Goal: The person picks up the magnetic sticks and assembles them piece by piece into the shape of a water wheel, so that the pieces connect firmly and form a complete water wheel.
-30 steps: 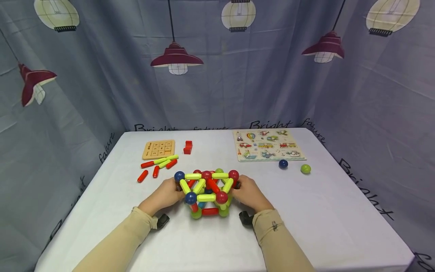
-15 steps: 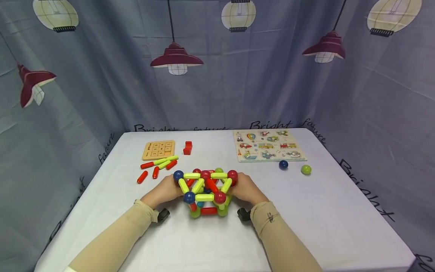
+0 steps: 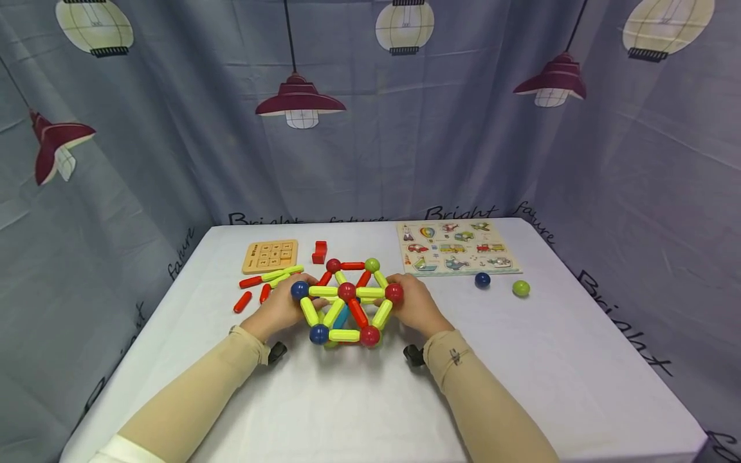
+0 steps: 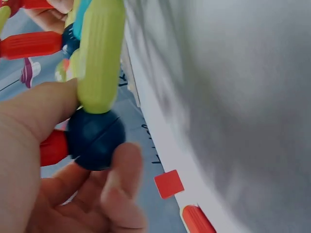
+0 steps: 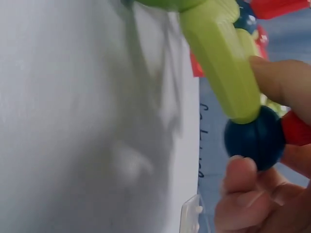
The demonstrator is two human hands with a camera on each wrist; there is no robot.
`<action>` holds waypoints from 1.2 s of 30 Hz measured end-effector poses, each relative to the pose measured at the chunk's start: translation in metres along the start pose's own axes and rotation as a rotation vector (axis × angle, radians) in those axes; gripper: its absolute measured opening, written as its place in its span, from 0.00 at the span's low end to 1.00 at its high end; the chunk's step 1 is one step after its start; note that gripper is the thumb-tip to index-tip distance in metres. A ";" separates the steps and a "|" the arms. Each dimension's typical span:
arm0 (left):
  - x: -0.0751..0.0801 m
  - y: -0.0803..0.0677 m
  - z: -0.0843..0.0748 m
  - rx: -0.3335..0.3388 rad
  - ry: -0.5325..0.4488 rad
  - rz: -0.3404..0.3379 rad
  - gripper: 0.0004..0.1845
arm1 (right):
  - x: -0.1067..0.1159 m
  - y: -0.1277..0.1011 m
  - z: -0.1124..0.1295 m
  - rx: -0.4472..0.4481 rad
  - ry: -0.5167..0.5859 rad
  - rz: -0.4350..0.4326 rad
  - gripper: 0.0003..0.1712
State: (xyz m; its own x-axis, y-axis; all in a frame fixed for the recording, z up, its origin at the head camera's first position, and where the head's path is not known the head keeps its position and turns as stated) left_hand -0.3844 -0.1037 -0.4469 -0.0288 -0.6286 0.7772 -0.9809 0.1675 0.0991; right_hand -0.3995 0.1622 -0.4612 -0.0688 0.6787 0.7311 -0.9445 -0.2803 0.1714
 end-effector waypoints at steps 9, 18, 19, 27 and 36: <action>0.007 0.002 -0.004 -0.107 0.068 -0.103 0.31 | 0.009 0.002 0.013 0.157 -0.102 -0.115 0.35; 0.015 -0.006 -0.015 -0.222 0.158 -0.246 0.31 | 0.011 -0.004 0.022 0.236 -0.155 -0.198 0.37; 0.015 -0.006 -0.016 -0.246 0.175 -0.266 0.30 | 0.012 -0.005 0.022 0.249 -0.165 -0.211 0.37; 0.015 -0.012 -0.021 -0.379 0.278 -0.345 0.30 | 0.013 -0.012 0.026 0.370 -0.220 -0.265 0.41; 0.013 -0.019 -0.025 -0.428 0.389 -0.353 0.36 | 0.012 -0.016 0.025 0.387 -0.182 -0.241 0.47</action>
State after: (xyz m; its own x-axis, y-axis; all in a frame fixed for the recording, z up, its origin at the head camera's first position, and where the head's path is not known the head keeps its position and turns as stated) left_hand -0.3614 -0.0959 -0.4229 0.4295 -0.3952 0.8120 -0.7536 0.3386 0.5634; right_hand -0.3768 0.1582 -0.4383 0.2269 0.6353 0.7382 -0.7353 -0.3852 0.5576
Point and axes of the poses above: each hand's wrist, its own y-axis towards the middle knuckle, its own x-axis out of the back of the hand, z = x × y, the point moved 7 cm from there along y, towards the middle knuckle, and after that the axes turned 4 degrees about x, right-handed, at the moved point
